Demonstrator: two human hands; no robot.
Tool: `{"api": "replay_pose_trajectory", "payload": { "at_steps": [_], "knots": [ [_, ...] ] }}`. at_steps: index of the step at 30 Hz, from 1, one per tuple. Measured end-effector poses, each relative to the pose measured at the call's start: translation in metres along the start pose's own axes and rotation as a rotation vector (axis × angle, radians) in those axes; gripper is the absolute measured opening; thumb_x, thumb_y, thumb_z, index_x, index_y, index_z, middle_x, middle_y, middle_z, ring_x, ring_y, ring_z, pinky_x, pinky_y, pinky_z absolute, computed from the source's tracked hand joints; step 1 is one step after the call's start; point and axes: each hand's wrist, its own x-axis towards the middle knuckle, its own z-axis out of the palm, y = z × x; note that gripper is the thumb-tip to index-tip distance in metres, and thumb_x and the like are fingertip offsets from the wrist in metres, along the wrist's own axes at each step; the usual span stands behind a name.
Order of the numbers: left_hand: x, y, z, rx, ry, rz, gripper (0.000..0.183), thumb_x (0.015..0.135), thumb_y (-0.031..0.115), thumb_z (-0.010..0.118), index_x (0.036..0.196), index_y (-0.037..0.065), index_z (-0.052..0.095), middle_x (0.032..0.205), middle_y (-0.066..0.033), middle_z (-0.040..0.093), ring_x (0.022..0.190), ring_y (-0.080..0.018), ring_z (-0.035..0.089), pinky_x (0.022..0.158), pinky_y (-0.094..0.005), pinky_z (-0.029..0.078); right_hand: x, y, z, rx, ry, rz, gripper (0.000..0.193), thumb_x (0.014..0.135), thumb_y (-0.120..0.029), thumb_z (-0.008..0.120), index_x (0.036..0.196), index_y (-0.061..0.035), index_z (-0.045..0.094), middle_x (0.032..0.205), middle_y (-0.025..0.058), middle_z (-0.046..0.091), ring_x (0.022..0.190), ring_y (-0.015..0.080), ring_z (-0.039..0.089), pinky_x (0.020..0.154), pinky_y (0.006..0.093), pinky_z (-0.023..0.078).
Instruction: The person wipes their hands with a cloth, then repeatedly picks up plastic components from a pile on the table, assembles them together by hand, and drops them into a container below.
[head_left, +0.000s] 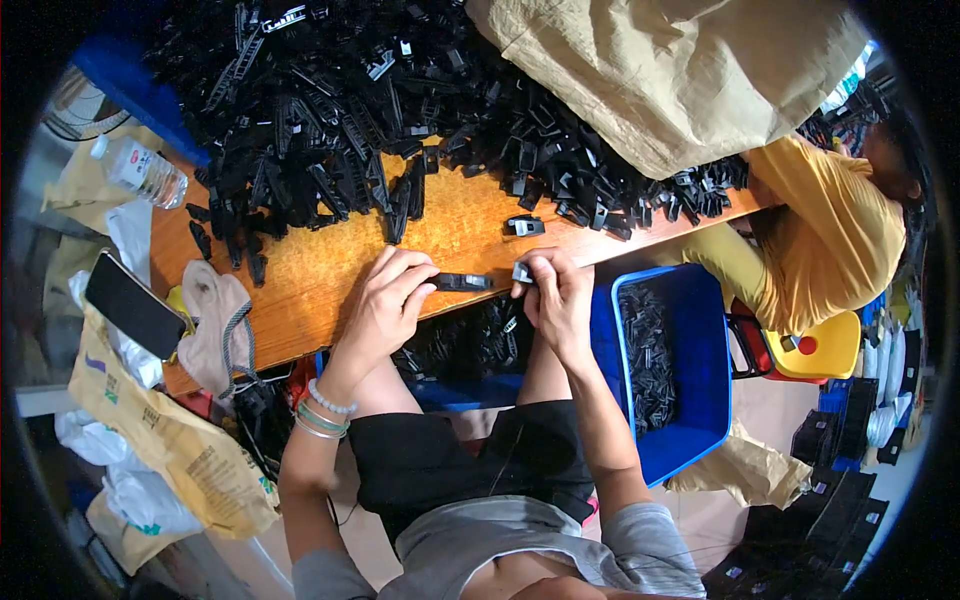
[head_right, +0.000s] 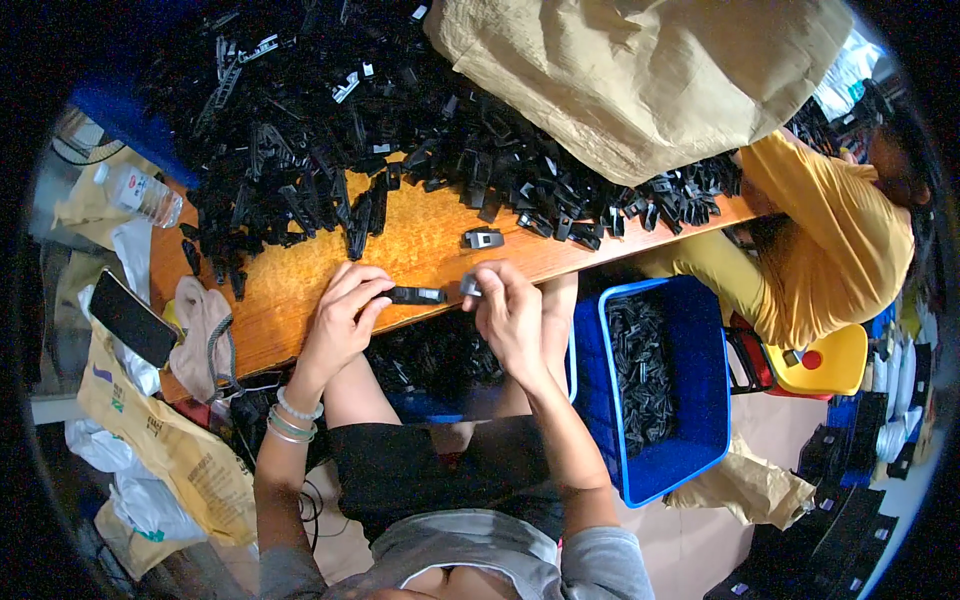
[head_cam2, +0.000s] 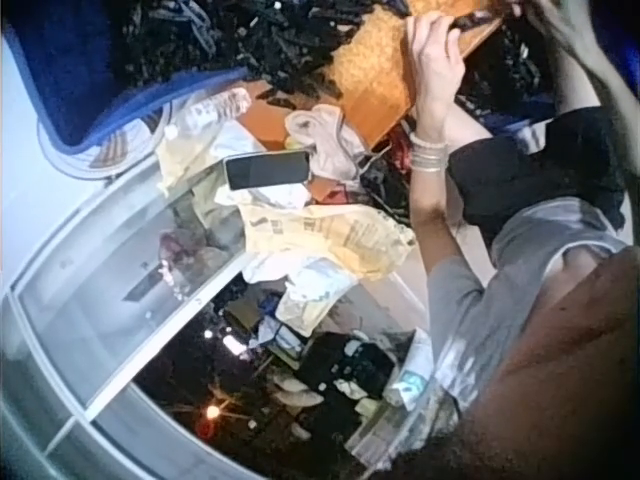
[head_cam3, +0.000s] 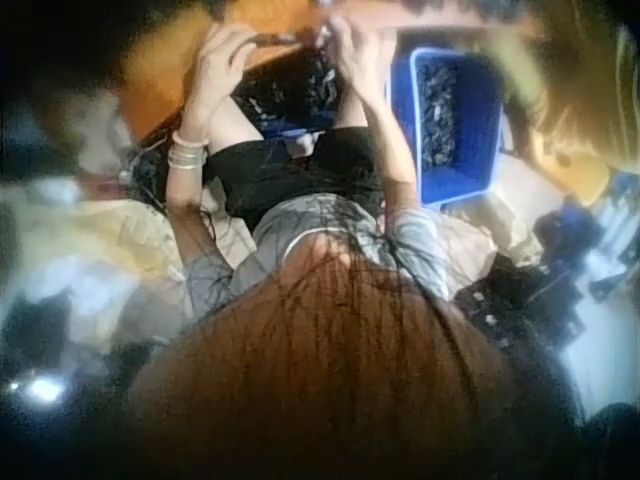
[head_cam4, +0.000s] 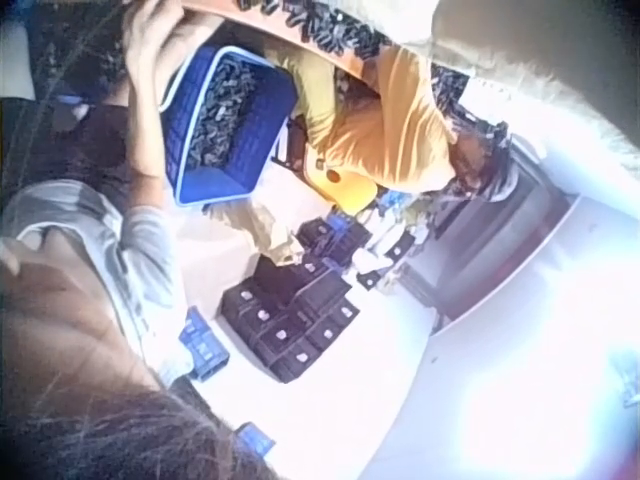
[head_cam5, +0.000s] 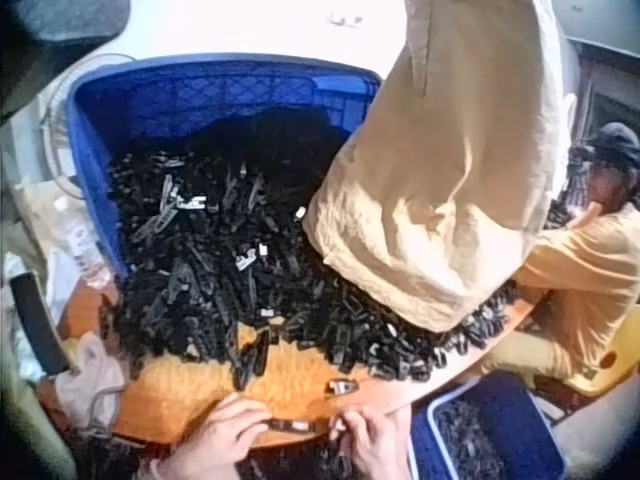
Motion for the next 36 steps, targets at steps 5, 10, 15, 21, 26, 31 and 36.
{"api": "replay_pose_trajectory", "payload": {
  "at_steps": [5,10,15,21,26,31,36],
  "knots": [
    [0.002,-0.003,-0.004,0.050,-0.036,0.017,0.013,0.082,-0.001,0.063,0.095,-0.004,0.063,0.095,-0.0140,0.059,0.091,-0.0311,0.056,0.081,-0.0385,0.047,0.006,-0.007,0.003,0.093,-0.236,0.169,0.023,0.099,-0.009,0.053,0.118,0.0019,0.058,0.078,0.0058,0.063,0.053,0.0064,0.051,0.046,0.0182,0.041],
    [0.001,-0.003,-0.002,0.065,-0.018,0.046,0.013,0.083,-0.001,0.062,0.095,-0.004,0.062,0.095,-0.0147,0.058,0.090,-0.0321,0.055,0.081,-0.0389,0.046,0.000,-0.013,0.008,0.092,-0.261,0.077,0.035,0.096,-0.003,0.056,0.129,0.0063,0.053,0.093,0.0127,0.065,0.064,0.0139,0.062,0.056,0.0245,0.053],
    [0.002,-0.003,-0.003,0.069,-0.027,0.057,0.012,0.083,-0.001,0.062,0.095,-0.005,0.062,0.095,-0.0150,0.058,0.090,-0.0326,0.055,0.081,-0.0393,0.046,-0.001,-0.006,0.005,-0.378,-0.181,-0.126,0.033,0.093,-0.003,0.060,0.125,0.0036,0.058,0.096,0.0133,0.067,0.062,0.0129,0.062,0.055,0.0246,0.052],
    [0.002,-0.004,-0.003,0.073,-0.047,0.054,0.014,0.083,-0.001,0.062,0.096,-0.005,0.062,0.096,-0.0151,0.058,0.090,-0.0323,0.055,0.080,-0.0391,0.046,-0.005,0.001,0.016,-0.177,-0.050,-0.152,0.036,0.083,-0.001,0.071,0.118,-0.0009,0.065,0.093,0.0120,0.067,0.066,0.0132,0.062,0.059,0.0243,0.050],
    [0.002,-0.004,-0.004,0.077,-0.044,0.069,0.015,0.083,-0.001,0.063,0.097,-0.005,0.063,0.096,-0.0156,0.058,0.090,-0.0323,0.055,0.080,-0.0389,0.047,-0.004,-0.013,0.017,-0.571,-0.103,-0.354,0.035,0.079,0.001,0.070,0.114,0.0000,0.067,0.083,0.0103,0.059,0.080,0.0217,0.058,0.075,0.0311,0.048],
    [0.003,-0.005,-0.004,0.048,-0.054,0.059,0.017,0.081,-0.002,0.064,0.097,-0.006,0.063,0.096,-0.0157,0.059,0.090,-0.0324,0.055,0.079,-0.0390,0.047,0.002,-0.004,0.004,-0.588,-0.145,-0.296,0.033,0.075,-0.001,0.072,0.108,0.0006,0.069,0.084,0.0114,0.060,0.083,0.0274,0.057,0.079,0.0352,0.044],
    [0.003,-0.006,-0.005,0.050,-0.054,0.063,0.018,0.079,-0.003,0.065,0.097,-0.006,0.063,0.096,-0.0159,0.059,0.091,-0.0324,0.055,0.079,-0.0388,0.047,0.002,-0.003,0.004,-0.545,-0.212,-0.302,0.033,0.073,-0.004,0.075,0.106,-0.0015,0.071,0.087,0.0097,0.061,0.086,0.0261,0.056,0.080,0.0349,0.042]
  ]
}}
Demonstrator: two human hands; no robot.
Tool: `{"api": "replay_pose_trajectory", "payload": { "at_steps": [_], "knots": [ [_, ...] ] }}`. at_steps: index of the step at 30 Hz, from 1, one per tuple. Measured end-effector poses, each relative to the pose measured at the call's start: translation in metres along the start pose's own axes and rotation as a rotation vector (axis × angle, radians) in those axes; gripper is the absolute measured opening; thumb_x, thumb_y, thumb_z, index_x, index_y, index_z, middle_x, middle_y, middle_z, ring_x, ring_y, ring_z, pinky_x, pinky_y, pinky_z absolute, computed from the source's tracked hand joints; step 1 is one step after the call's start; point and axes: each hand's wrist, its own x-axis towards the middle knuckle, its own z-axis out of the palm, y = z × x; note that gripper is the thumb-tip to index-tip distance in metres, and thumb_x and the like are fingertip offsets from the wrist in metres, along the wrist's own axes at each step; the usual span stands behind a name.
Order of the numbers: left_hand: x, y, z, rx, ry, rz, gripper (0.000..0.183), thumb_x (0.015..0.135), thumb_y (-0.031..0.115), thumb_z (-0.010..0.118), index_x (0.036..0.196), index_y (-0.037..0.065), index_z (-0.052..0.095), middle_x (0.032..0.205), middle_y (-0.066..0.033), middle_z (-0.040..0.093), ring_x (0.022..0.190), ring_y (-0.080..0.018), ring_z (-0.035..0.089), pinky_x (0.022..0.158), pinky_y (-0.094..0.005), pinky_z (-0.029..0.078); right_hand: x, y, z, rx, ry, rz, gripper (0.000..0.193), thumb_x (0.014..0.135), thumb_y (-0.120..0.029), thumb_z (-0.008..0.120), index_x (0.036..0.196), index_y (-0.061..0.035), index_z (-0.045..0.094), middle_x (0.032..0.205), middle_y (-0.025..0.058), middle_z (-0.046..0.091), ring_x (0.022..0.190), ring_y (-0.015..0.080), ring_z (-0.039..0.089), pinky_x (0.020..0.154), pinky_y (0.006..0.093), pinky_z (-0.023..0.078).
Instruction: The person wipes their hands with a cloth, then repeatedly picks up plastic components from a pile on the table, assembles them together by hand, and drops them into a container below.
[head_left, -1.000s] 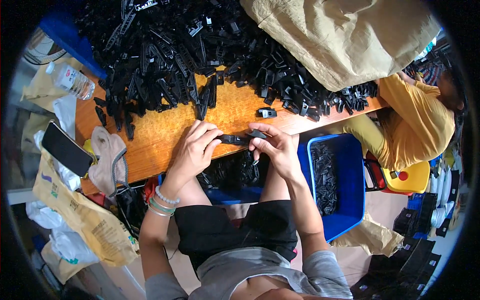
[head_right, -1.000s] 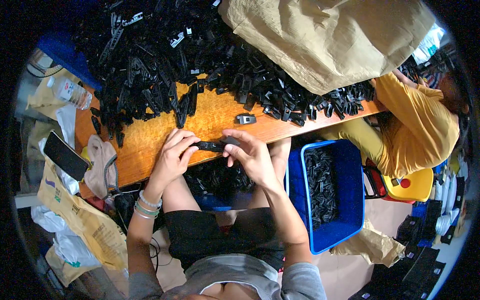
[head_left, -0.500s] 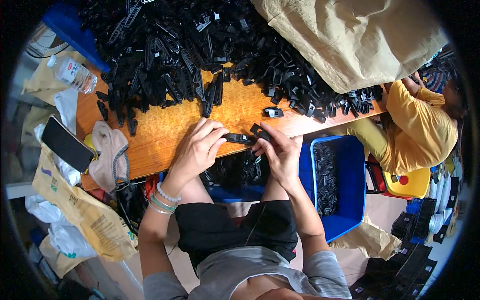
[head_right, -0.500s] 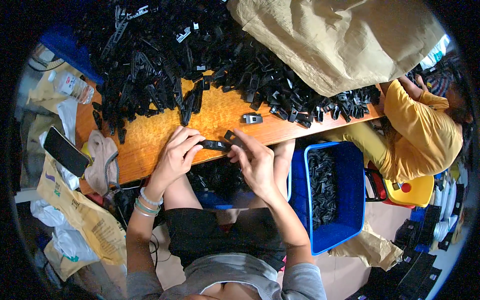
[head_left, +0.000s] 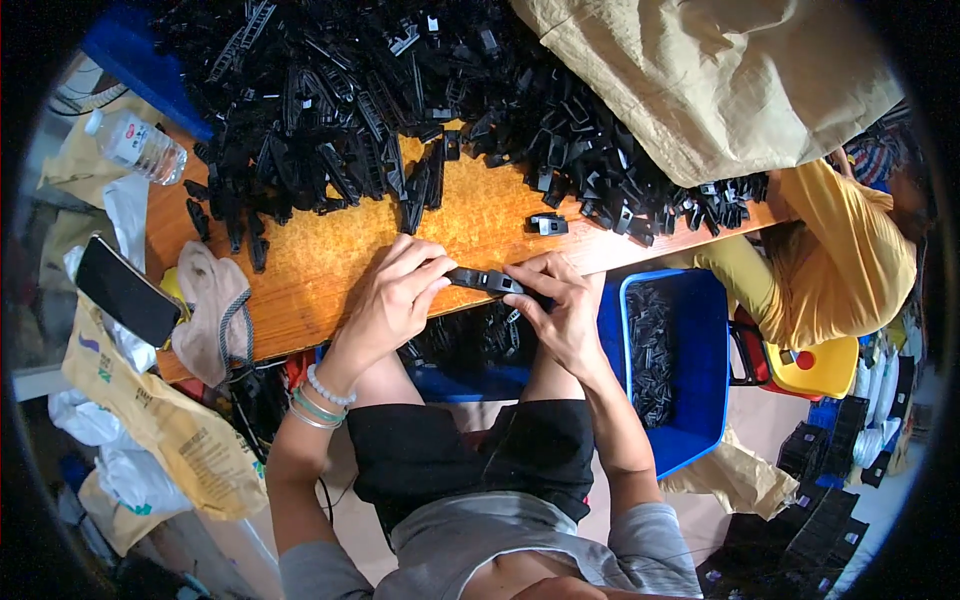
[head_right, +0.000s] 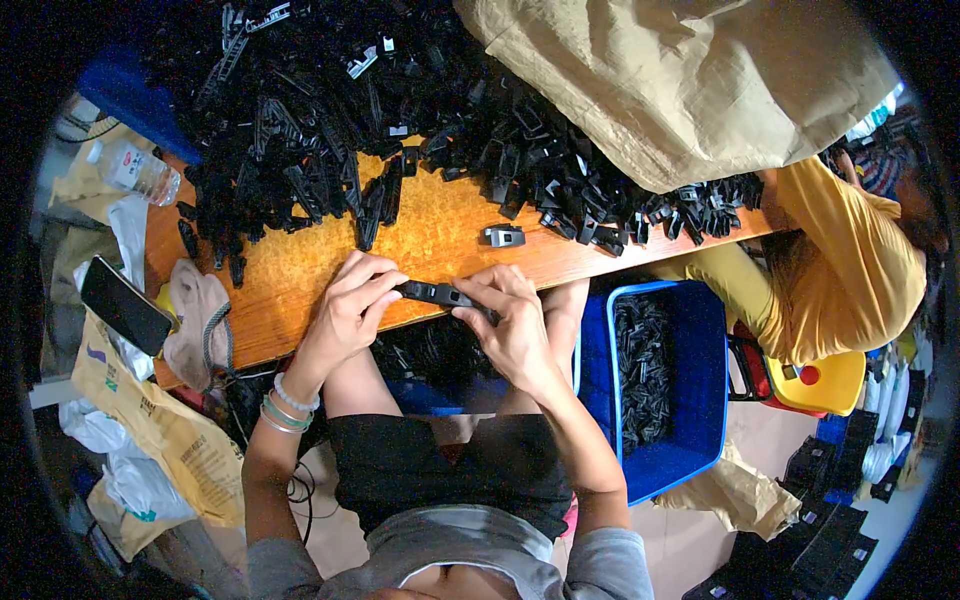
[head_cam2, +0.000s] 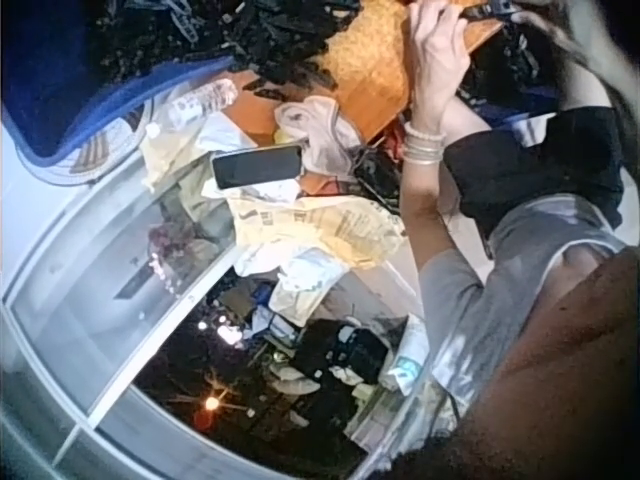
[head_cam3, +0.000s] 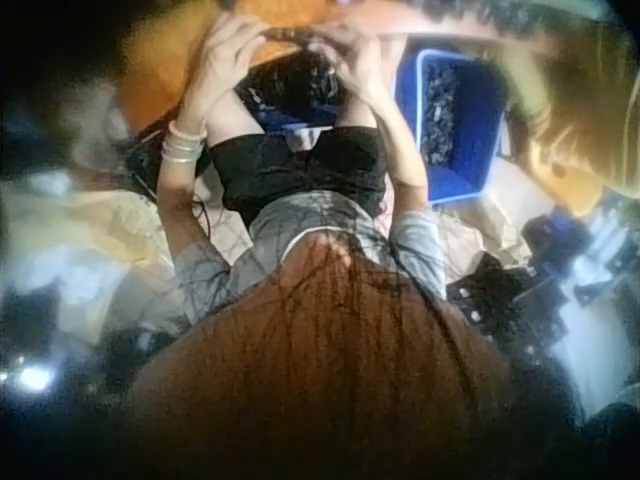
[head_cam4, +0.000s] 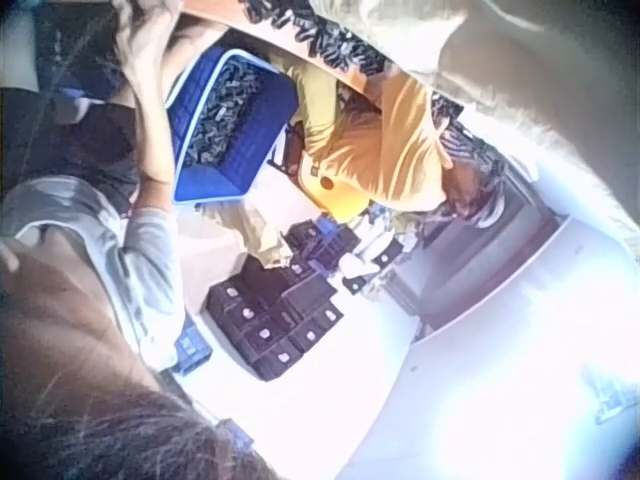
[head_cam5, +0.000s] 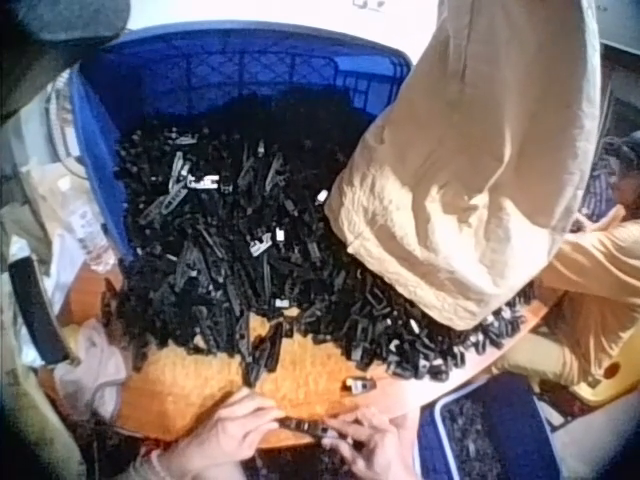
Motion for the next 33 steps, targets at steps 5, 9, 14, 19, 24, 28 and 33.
{"api": "replay_pose_trajectory", "payload": {
  "at_steps": [5,9,14,19,24,28,33],
  "knots": [
    [0.002,0.006,0.003,-0.028,-0.028,0.013,0.017,0.080,-0.003,0.064,0.096,-0.006,0.063,0.094,-0.0160,0.059,0.090,-0.0325,0.056,0.080,-0.0395,0.048,0.003,0.003,0.015,-0.093,-0.003,-0.039,0.033,0.071,-0.005,0.076,0.104,-0.0054,0.073,0.095,0.0053,0.062,0.092,0.0238,0.052,0.083,0.0363,0.037],
    [0.002,0.007,0.002,-0.022,-0.003,0.006,0.017,0.080,-0.002,0.065,0.096,-0.006,0.063,0.093,-0.0161,0.059,0.090,-0.0326,0.055,0.080,-0.0391,0.047,0.003,-0.004,0.019,-0.224,0.064,-0.065,0.032,0.073,-0.007,0.076,0.104,-0.0069,0.073,0.097,0.0050,0.061,0.091,0.0248,0.052,0.081,0.0363,0.037],
    [0.009,0.003,-0.018,-0.009,0.074,-0.013,0.023,0.082,0.015,0.073,0.094,-0.004,0.066,0.085,-0.0132,0.061,0.079,-0.0284,0.060,0.071,-0.0381,0.050,-0.003,-0.005,0.003,-0.153,0.027,-0.102,0.037,0.077,-0.009,0.074,0.113,-0.0069,0.069,0.100,0.0106,0.061,0.096,0.0294,0.056,0.086,0.0392,0.042],
    [0.036,-0.013,-0.017,0.337,0.205,-0.459,0.029,0.081,0.027,0.075,0.080,-0.001,0.066,0.080,-0.0130,0.064,0.070,-0.0291,0.064,0.062,-0.0388,0.050,0.028,0.018,-0.011,-0.646,0.298,-0.186,0.039,0.080,-0.004,0.066,0.119,-0.0055,0.063,0.110,0.0134,0.058,0.097,0.0313,0.054,0.085,0.0396,0.044],
    [0.012,-0.019,-0.017,0.343,0.294,-0.525,0.030,0.078,0.028,0.077,0.074,0.002,0.062,0.066,-0.0138,0.064,0.061,-0.0318,0.064,0.054,-0.0407,0.048,0.028,0.024,-0.012,-0.587,0.270,-0.161,0.037,0.076,-0.001,0.068,0.112,-0.0056,0.067,0.108,0.0119,0.060,0.097,0.0314,0.055,0.087,0.0394,0.044],
    [0.010,0.017,-0.021,0.210,0.062,-0.752,0.020,0.081,0.018,0.072,0.081,0.001,0.063,0.082,-0.0158,0.068,0.076,-0.0320,0.066,0.064,-0.0410,0.051,0.024,0.024,-0.014,-0.540,0.292,-0.196,0.035,0.075,-0.003,0.071,0.110,-0.0077,0.069,0.104,0.0124,0.061,0.094,0.0301,0.056,0.083,0.0389,0.045],
    [0.005,-0.002,-0.024,0.423,0.131,0.057,0.026,0.077,-0.002,0.066,0.103,-0.001,0.064,0.109,-0.0149,0.063,0.107,-0.0331,0.056,0.090,-0.0403,0.048,0.019,0.004,-0.015,-0.619,0.352,-0.285,0.035,0.077,-0.005,0.071,0.112,-0.0100,0.068,0.097,0.0138,0.062,0.088,0.0291,0.059,0.078,0.0380,0.047]
  ]
}}
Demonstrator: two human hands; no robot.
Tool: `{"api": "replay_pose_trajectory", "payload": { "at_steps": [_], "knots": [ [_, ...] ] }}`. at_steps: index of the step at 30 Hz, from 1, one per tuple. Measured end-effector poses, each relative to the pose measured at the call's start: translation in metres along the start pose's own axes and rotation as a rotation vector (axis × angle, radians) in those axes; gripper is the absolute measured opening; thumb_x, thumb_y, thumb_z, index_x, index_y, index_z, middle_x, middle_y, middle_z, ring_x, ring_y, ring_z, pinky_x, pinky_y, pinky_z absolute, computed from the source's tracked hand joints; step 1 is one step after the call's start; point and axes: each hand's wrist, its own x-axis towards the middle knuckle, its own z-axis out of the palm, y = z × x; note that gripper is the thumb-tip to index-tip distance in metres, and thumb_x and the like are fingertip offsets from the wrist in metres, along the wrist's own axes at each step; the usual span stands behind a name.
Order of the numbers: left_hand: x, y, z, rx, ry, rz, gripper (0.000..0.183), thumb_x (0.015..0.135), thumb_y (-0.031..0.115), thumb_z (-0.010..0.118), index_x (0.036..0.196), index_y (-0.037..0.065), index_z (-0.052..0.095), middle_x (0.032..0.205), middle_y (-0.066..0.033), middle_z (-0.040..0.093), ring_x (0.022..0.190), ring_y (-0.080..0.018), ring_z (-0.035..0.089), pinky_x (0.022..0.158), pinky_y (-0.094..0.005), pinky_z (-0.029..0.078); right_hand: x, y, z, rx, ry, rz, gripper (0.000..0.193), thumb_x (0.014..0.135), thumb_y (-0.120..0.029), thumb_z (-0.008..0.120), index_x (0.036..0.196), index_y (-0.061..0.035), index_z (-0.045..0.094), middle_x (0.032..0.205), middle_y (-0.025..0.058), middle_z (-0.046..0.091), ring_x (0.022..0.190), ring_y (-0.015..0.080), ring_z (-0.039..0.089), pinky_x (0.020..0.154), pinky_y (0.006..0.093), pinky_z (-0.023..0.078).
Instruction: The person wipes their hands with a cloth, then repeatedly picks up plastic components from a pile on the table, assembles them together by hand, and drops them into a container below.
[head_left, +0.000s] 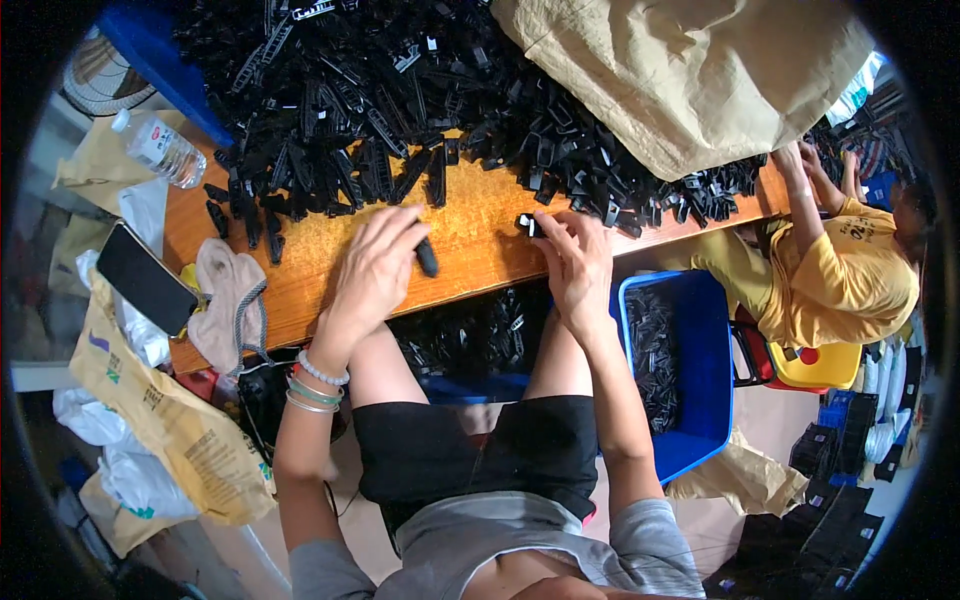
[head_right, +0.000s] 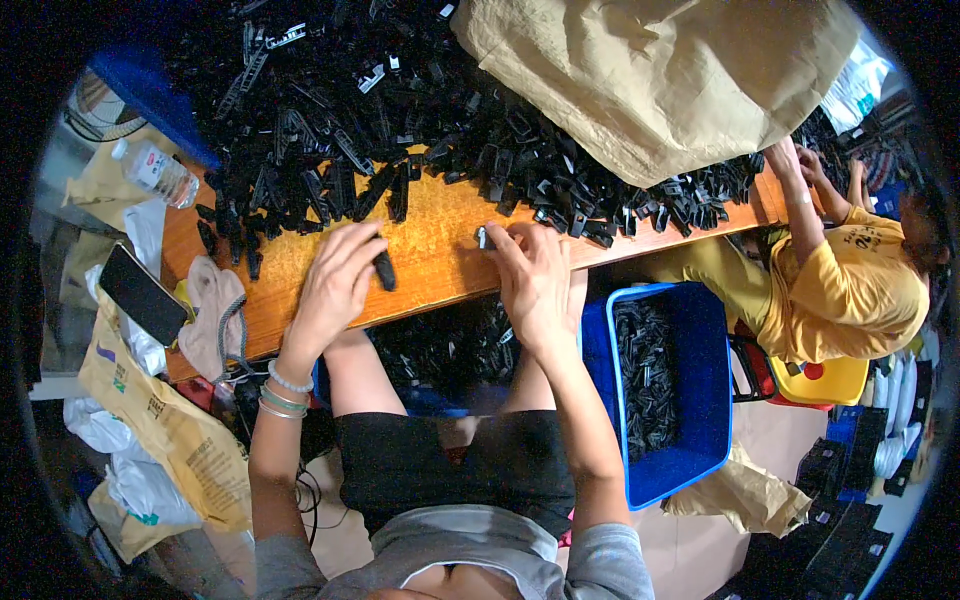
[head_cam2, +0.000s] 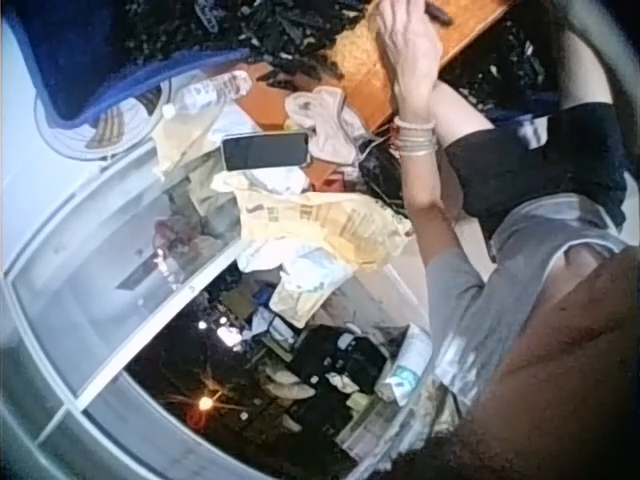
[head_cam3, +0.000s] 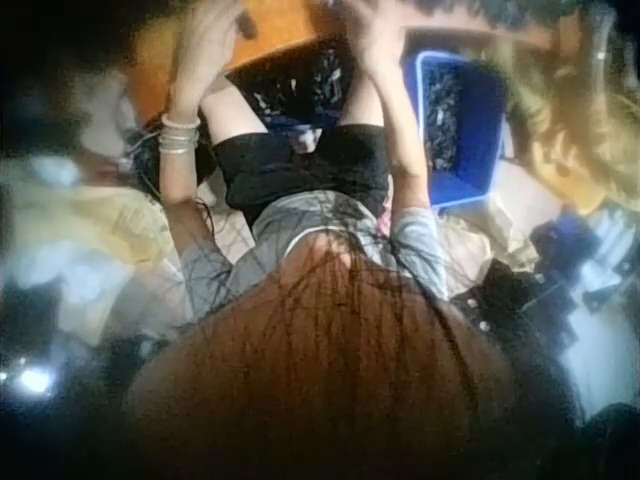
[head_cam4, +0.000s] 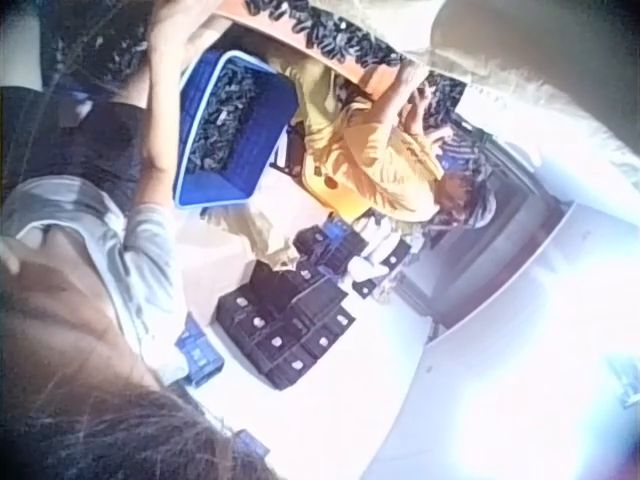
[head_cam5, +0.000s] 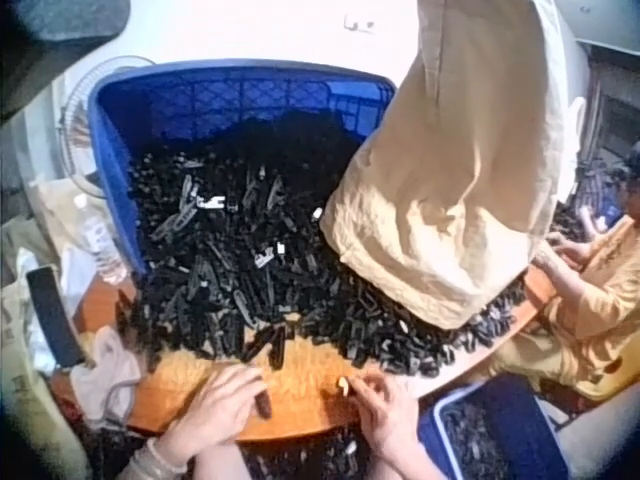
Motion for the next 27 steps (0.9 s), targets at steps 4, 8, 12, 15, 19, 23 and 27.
{"api": "replay_pose_trajectory", "payload": {
  "at_steps": [4,8,12,15,19,23,27],
  "knots": [
    [-0.004,0.013,0.016,-0.247,-0.086,-0.058,0.026,0.075,-0.001,0.070,0.100,-0.003,0.064,0.098,-0.0150,0.063,0.094,-0.0314,0.059,0.083,-0.0387,0.050,-0.003,-0.024,-0.002,0.356,-0.165,0.060,0.034,0.081,-0.005,0.070,0.113,-0.0021,0.061,0.088,0.0163,0.062,0.074,0.0319,0.061,0.066,0.0398,0.050],
    [-0.006,0.017,0.023,-0.396,-0.059,-0.151,0.026,0.074,0.000,0.073,0.098,-0.005,0.066,0.097,-0.0137,0.063,0.093,-0.0303,0.059,0.083,-0.0373,0.050,-0.008,-0.031,0.002,0.513,-0.302,0.320,0.029,0.078,-0.009,0.075,0.103,0.0014,0.065,0.079,0.0139,0.061,0.069,0.0263,0.061,0.064,0.0358,0.049],
    [-0.005,0.013,0.025,-0.449,-0.068,-0.214,0.024,0.072,0.002,0.074,0.095,-0.003,0.070,0.094,-0.0118,0.062,0.092,-0.0288,0.058,0.082,-0.0362,0.049,-0.011,-0.022,0.013,0.575,-0.317,0.216,0.025,0.075,-0.012,0.079,0.093,0.0030,0.069,0.076,0.0121,0.060,0.065,0.0259,0.059,0.061,0.0352,0.047],
    [-0.005,0.011,0.025,-0.425,-0.091,-0.171,0.022,0.073,0.002,0.074,0.093,-0.003,0.069,0.091,-0.0112,0.061,0.090,-0.0276,0.056,0.080,-0.0359,0.048,-0.021,-0.027,0.019,0.614,-0.240,0.276,0.025,0.072,-0.013,0.080,0.090,0.0023,0.070,0.075,0.0106,0.059,0.066,0.0268,0.057,0.064,0.0359,0.046],
    [0.001,0.007,0.022,-0.419,-0.106,-0.130,0.019,0.073,0.001,0.074,0.091,-0.004,0.069,0.089,-0.0109,0.060,0.088,-0.0273,0.055,0.079,-0.0361,0.047,-0.011,-0.036,0.028,0.514,-0.251,0.236,0.023,0.071,-0.013,0.079,0.089,0.0003,0.071,0.083,0.0096,0.060,0.081,0.0283,0.054,0.076,0.0362,0.042],
    [0.003,0.006,0.023,-0.482,-0.134,-0.136,0.018,0.072,0.002,0.074,0.089,-0.004,0.068,0.088,-0.0105,0.060,0.086,-0.0276,0.054,0.079,-0.0365,0.046,-0.004,-0.035,0.031,0.452,-0.224,0.126,0.023,0.072,-0.013,0.078,0.090,-0.0014,0.071,0.094,0.0072,0.061,0.089,0.0270,0.054,0.078,0.0381,0.040],
    [0.004,0.003,0.021,-0.480,-0.130,-0.128,0.019,0.072,0.003,0.074,0.088,-0.003,0.068,0.087,-0.0099,0.060,0.086,-0.0267,0.054,0.079,-0.0359,0.045,-0.005,-0.037,0.014,0.226,-0.130,0.056,0.021,0.072,-0.012,0.076,0.091,-0.0045,0.070,0.094,0.0051,0.062,0.088,0.0246,0.055,0.074,0.0366,0.038]
  ]
}}
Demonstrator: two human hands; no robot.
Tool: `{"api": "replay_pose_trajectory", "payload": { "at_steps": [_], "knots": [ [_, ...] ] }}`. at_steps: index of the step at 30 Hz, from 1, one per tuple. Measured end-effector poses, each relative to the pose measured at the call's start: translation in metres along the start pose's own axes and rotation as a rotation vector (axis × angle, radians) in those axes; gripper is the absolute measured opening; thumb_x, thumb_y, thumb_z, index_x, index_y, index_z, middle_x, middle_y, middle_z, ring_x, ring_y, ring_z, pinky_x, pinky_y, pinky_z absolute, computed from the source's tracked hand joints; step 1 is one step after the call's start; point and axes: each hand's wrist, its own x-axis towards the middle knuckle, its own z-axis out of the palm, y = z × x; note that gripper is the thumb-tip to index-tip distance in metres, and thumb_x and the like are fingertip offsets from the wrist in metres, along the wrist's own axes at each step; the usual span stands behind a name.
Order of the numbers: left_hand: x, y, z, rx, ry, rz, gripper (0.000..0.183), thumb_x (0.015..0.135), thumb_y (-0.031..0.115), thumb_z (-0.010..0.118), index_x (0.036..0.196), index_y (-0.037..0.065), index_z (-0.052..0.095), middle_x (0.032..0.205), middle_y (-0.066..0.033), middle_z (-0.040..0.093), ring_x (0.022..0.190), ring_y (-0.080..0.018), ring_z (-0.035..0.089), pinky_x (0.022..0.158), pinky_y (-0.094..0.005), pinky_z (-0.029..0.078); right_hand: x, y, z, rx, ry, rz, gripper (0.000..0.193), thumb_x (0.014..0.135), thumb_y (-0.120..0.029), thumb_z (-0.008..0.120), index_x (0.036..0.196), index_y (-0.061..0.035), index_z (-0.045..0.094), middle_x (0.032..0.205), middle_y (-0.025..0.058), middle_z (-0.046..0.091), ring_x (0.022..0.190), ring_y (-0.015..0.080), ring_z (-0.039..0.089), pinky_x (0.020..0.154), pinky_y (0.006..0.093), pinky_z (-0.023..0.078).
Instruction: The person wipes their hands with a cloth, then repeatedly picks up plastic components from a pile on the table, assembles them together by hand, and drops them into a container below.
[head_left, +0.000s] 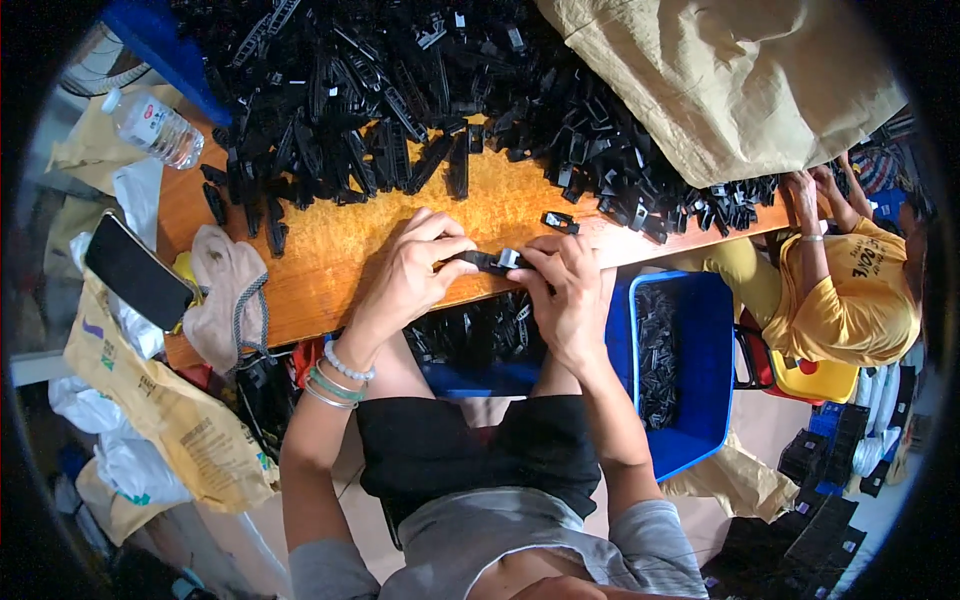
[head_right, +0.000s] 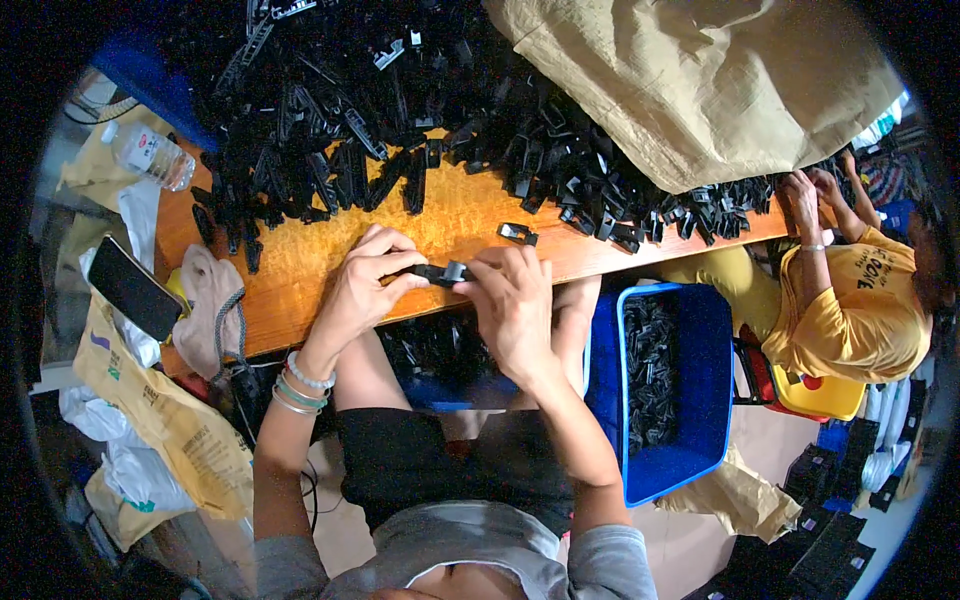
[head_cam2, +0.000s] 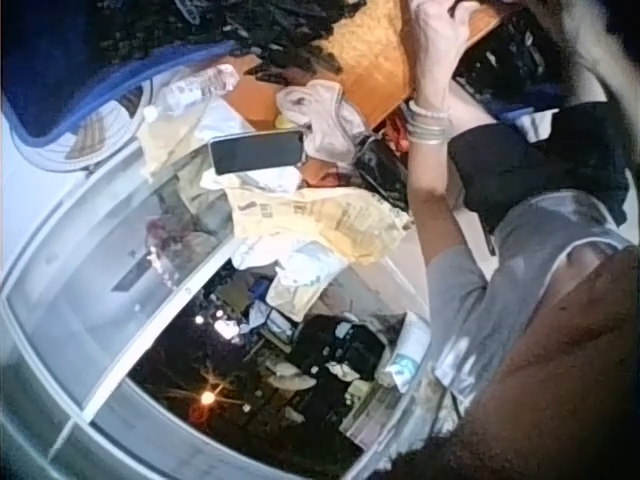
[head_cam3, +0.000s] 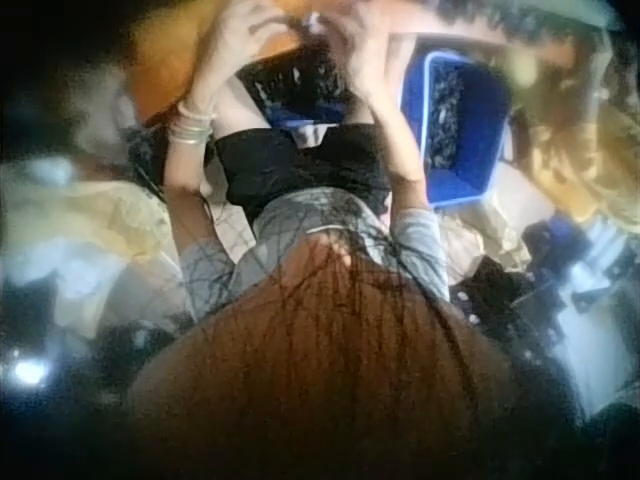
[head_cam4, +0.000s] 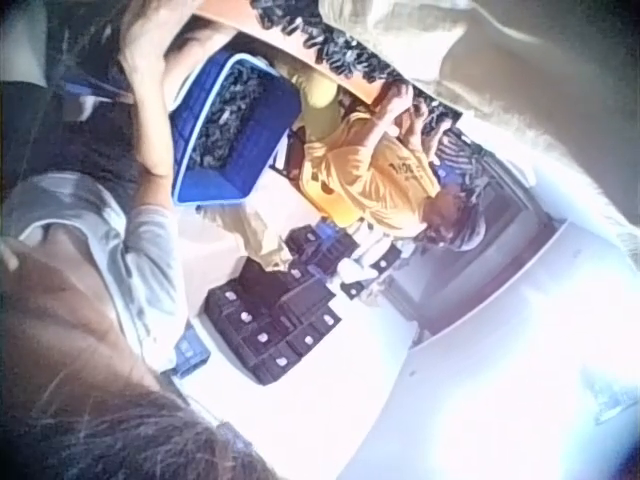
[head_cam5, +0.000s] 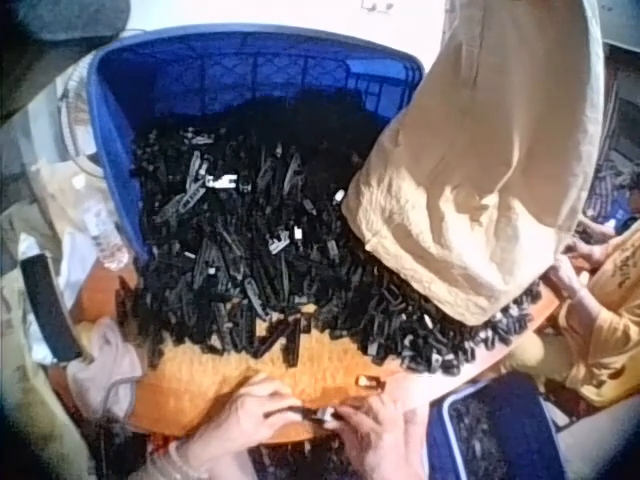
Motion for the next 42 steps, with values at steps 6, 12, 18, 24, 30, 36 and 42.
{"api": "replay_pose_trajectory", "payload": {
  "at_steps": [6,12,18,24,30,36,42],
  "knots": [
    [0.000,0.001,0.002,0.024,-0.055,0.032,0.018,0.072,0.007,0.075,0.087,-0.001,0.069,0.086,-0.0095,0.059,0.086,-0.0274,0.054,0.079,-0.0358,0.045,0.002,0.002,0.012,0.107,-0.091,0.002,0.022,0.071,-0.010,0.076,0.091,-0.0023,0.071,0.091,0.0043,0.062,0.088,0.0240,0.054,0.075,0.0359,0.038],
    [0.007,-0.002,-0.001,0.053,-0.126,0.041,0.029,0.073,0.018,0.078,0.093,-0.002,0.069,0.091,-0.0098,0.062,0.087,-0.0248,0.057,0.080,-0.0368,0.047,0.001,0.007,0.008,0.100,-0.080,-0.009,0.027,0.070,-0.013,0.078,0.094,-0.0027,0.072,0.091,0.0043,0.064,0.088,0.0249,0.054,0.078,0.0359,0.039],
    [0.036,0.003,-0.014,0.224,0.073,-0.244,0.042,0.077,0.028,0.078,0.101,-0.004,0.066,0.099,-0.0153,0.064,0.083,-0.0284,0.064,0.073,-0.0378,0.052,-0.003,0.023,-0.021,0.070,-0.114,-0.001,0.039,0.073,-0.017,0.078,0.108,-0.0019,0.068,0.107,0.0129,0.062,0.102,0.0305,0.058,0.088,0.0387,0.046],
    [0.052,-0.003,0.015,0.458,0.219,-0.140,0.016,0.083,0.011,0.069,0.092,-0.002,0.063,0.092,-0.0172,0.058,0.079,-0.0369,0.061,0.066,-0.0421,0.050,0.023,0.038,-0.010,-0.183,-0.052,0.124,0.033,0.079,-0.005,0.072,0.110,-0.0002,0.063,0.106,0.0155,0.062,0.100,0.0298,0.061,0.086,0.0368,0.049],
    [0.032,0.021,0.033,0.475,-0.019,0.037,0.010,0.084,-0.001,0.059,0.094,-0.002,0.062,0.097,-0.0136,0.055,0.082,-0.0307,0.061,0.069,-0.0395,0.053,0.004,0.028,0.000,0.362,0.034,0.346,0.028,0.078,-0.009,0.070,0.104,-0.0012,0.062,0.099,0.0144,0.058,0.096,0.0324,0.056,0.083,0.0421,0.045],
    [0.049,0.005,0.003,0.356,-0.054,0.207,0.033,0.076,-0.007,0.061,0.109,0.001,0.065,0.117,-0.0147,0.062,0.108,-0.0320,0.057,0.097,-0.0392,0.045,-0.018,0.033,-0.017,-0.229,0.102,0.224,0.023,0.076,-0.012,0.074,0.095,-0.0020,0.068,0.088,0.0130,0.061,0.079,0.0301,0.056,0.073,0.0403,0.044],
    [0.035,0.013,0.020,0.176,-0.082,0.101,0.024,0.073,0.004,0.073,0.097,-0.002,0.069,0.097,-0.0122,0.061,0.092,-0.0296,0.057,0.085,-0.0384,0.047,-0.018,0.024,-0.010,0.134,0.139,0.233,0.025,0.073,-0.001,0.077,0.098,0.0019,0.072,0.085,0.0125,0.070,0.076,0.0203,0.063,0.072,0.0288,0.049]
  ]
}}
